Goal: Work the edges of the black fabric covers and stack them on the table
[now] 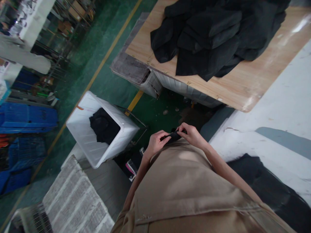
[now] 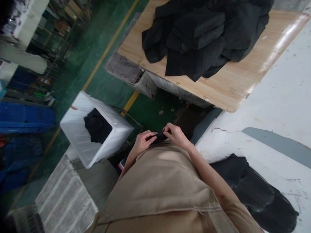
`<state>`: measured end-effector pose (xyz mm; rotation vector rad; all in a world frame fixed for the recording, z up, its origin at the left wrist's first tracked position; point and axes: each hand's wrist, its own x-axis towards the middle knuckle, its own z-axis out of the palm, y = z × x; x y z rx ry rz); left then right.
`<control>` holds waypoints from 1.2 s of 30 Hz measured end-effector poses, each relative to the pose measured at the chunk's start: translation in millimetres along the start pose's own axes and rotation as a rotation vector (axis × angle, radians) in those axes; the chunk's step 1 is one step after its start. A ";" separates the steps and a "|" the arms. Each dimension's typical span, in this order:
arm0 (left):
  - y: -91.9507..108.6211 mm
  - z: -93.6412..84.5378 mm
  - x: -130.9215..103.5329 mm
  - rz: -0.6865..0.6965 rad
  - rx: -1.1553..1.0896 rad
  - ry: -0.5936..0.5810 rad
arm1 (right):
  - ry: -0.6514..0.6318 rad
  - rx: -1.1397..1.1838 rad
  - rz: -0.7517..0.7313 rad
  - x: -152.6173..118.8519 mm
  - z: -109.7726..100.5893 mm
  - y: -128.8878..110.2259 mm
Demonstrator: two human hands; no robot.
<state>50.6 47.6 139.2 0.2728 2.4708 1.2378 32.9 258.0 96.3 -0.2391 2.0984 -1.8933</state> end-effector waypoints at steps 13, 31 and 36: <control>-1.3 8.1 6.7 -0.020 0.096 0.008 | -0.068 -0.067 -0.073 -2.5 14.8 -8.8; 11.8 8.3 8.5 -0.020 -0.118 0.060 | -0.070 0.109 -0.021 -3.3 -0.7 -4.1; 9.2 8.9 8.5 -0.034 -0.124 0.037 | -0.031 0.128 -0.042 -5.5 2.4 -5.3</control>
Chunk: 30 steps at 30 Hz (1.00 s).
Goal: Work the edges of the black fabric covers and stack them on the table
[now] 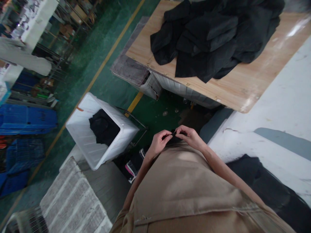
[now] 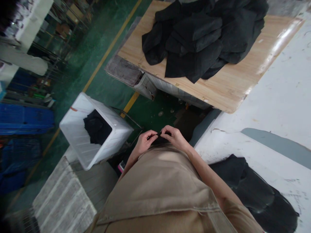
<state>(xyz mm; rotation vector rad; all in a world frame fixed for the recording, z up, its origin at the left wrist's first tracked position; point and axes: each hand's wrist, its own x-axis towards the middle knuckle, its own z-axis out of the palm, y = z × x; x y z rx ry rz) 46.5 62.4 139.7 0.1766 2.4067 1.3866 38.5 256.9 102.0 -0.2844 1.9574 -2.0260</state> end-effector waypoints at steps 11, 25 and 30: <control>-2.1 4.3 1.9 -0.139 -0.167 -0.072 | -0.073 -0.098 -0.006 1.1 1.5 -2.9; 2.3 -3.4 -0.7 -0.195 -0.236 -0.126 | -0.104 -0.182 0.041 0.6 -7.2 0.3; 5.2 -1.7 -0.4 -0.121 -0.105 -0.059 | -0.099 -0.174 0.032 0.0 -2.2 -1.6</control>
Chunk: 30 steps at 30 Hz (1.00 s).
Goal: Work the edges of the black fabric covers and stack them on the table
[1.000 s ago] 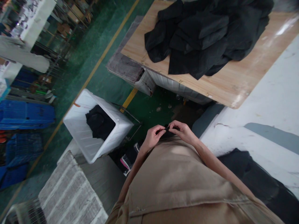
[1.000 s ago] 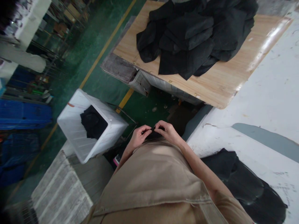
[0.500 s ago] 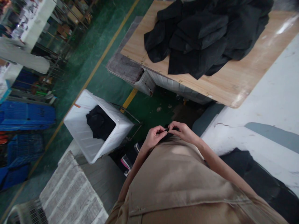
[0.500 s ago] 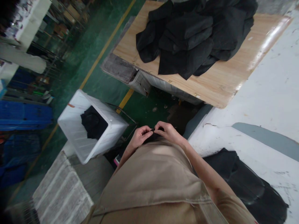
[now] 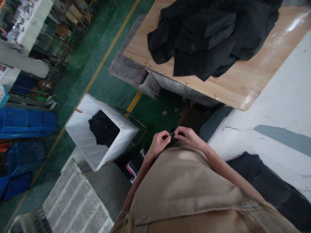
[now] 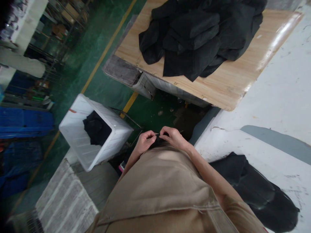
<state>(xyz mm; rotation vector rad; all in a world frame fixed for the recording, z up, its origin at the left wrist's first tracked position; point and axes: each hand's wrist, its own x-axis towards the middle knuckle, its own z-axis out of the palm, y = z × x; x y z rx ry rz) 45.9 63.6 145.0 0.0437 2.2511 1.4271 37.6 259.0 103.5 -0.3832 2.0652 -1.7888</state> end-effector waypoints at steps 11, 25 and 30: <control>-1.2 0.8 -2.3 -0.010 -0.005 0.019 | 0.015 -0.028 -0.020 1.6 3.7 -4.8; 1.2 -2.2 -6.0 0.061 0.144 0.120 | -0.041 -0.127 -0.074 6.3 -0.4 -0.4; -1.3 -5.7 -5.7 0.103 0.152 0.103 | -0.026 -0.070 -0.091 6.2 -1.7 5.5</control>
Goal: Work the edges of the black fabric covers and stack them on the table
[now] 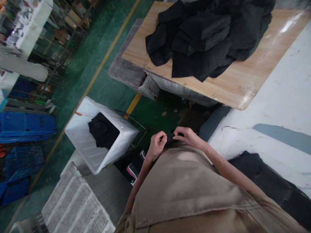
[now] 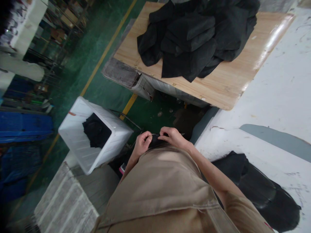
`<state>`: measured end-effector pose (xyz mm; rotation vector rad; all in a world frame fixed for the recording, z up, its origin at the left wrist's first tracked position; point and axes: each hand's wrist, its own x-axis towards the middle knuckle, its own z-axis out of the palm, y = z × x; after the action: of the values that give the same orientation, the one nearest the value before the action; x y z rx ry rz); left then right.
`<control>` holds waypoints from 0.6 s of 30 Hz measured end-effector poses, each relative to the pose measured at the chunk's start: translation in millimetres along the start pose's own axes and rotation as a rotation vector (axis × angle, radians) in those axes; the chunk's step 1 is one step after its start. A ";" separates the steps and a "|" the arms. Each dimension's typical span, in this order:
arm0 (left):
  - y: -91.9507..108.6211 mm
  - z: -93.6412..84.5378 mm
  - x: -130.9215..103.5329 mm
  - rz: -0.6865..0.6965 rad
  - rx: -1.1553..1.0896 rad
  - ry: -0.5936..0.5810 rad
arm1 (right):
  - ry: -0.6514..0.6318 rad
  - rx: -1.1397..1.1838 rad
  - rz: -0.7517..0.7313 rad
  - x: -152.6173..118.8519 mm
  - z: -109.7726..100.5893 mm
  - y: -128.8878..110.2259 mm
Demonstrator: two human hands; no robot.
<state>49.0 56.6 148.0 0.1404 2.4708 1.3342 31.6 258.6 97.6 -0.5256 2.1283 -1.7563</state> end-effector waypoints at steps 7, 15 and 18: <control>-2.7 0.1 -0.7 -0.043 -0.058 -0.012 | 0.014 0.022 -0.001 3.1 6.1 -3.1; 1.3 3.7 1.0 -0.051 -0.062 -0.027 | 0.069 -0.091 0.057 6.0 12.5 -5.0; 0.7 3.8 2.3 -0.030 -0.048 -0.031 | 0.061 -0.103 0.056 8.4 13.8 -5.5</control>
<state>48.0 60.6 146.1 0.1121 2.4033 1.3677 31.2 241.8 100.3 -0.4398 2.2625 -1.6603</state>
